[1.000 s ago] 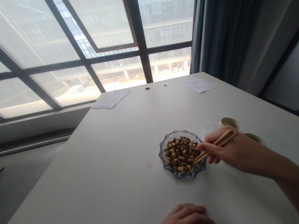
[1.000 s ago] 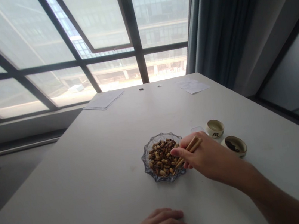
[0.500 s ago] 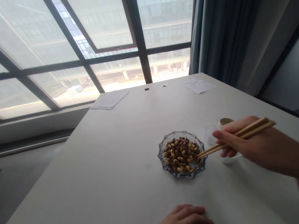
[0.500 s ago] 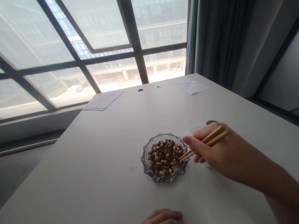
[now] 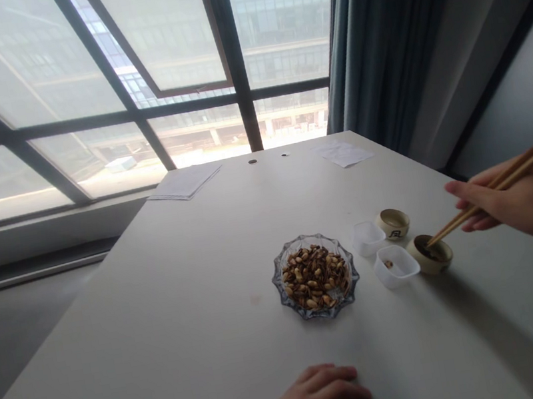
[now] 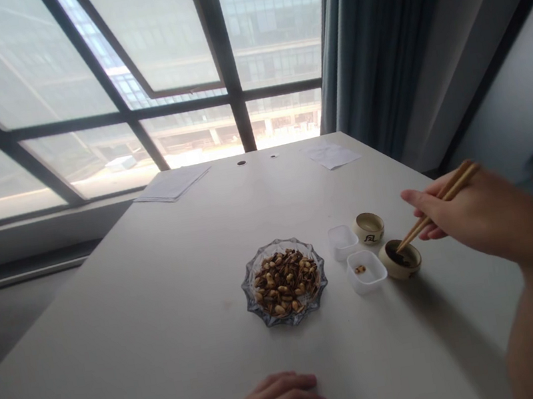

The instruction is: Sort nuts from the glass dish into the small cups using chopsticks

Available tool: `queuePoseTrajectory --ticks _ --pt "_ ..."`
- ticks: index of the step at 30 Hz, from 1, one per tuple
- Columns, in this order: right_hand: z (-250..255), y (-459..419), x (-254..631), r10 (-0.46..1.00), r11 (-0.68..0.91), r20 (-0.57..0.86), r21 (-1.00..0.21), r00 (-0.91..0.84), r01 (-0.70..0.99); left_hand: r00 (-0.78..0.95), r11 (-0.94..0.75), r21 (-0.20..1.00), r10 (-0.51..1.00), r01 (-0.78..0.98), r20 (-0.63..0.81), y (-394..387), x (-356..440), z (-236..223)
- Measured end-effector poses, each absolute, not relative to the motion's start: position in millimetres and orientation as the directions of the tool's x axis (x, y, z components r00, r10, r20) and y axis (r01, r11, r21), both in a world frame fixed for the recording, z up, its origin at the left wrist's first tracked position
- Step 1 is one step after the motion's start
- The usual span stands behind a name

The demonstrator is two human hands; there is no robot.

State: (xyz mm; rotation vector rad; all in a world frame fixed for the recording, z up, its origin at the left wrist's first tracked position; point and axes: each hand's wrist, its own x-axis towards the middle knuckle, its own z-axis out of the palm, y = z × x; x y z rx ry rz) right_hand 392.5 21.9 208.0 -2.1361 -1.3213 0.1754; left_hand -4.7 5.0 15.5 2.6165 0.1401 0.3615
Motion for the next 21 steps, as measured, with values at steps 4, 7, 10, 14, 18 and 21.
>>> queuePoseTrajectory --ticks 4,7,10,14,18,21 --pt "200.2 40.9 390.4 0.854 -0.398 -0.007 -0.654 0.521 0.643 0.959 -0.868 0.495 0.164 0.03 0.229 5.7 -4.7 14.7" --pt "196.1 43.7 384.4 0.879 -0.354 -0.004 -0.677 0.478 0.645 0.957 -0.868 0.495 0.17 0.032 0.236 5.1 -4.7 13.2" --pt "197.1 39.8 378.3 0.877 -0.345 0.0 -0.694 0.48 0.631 0.956 -0.865 0.5 0.176 0.035 0.236 4.2 -4.7 13.9" --pt "203.9 28.5 374.2 0.847 -0.35 0.081 -0.659 0.526 0.665 0.958 -0.87 0.491 0.178 0.047 0.224 3.4 -3.9 18.0" --pt "210.5 18.8 352.8 0.873 -0.115 0.313 -0.612 0.373 0.782 0.955 -0.877 0.477 0.184 0.054 0.231 3.1 -3.3 19.3" --pt "207.8 20.5 322.5 0.974 0.038 0.191 -0.677 0.125 0.735 0.955 -0.88 0.472 0.183 0.054 0.233 3.5 -4.3 17.1"
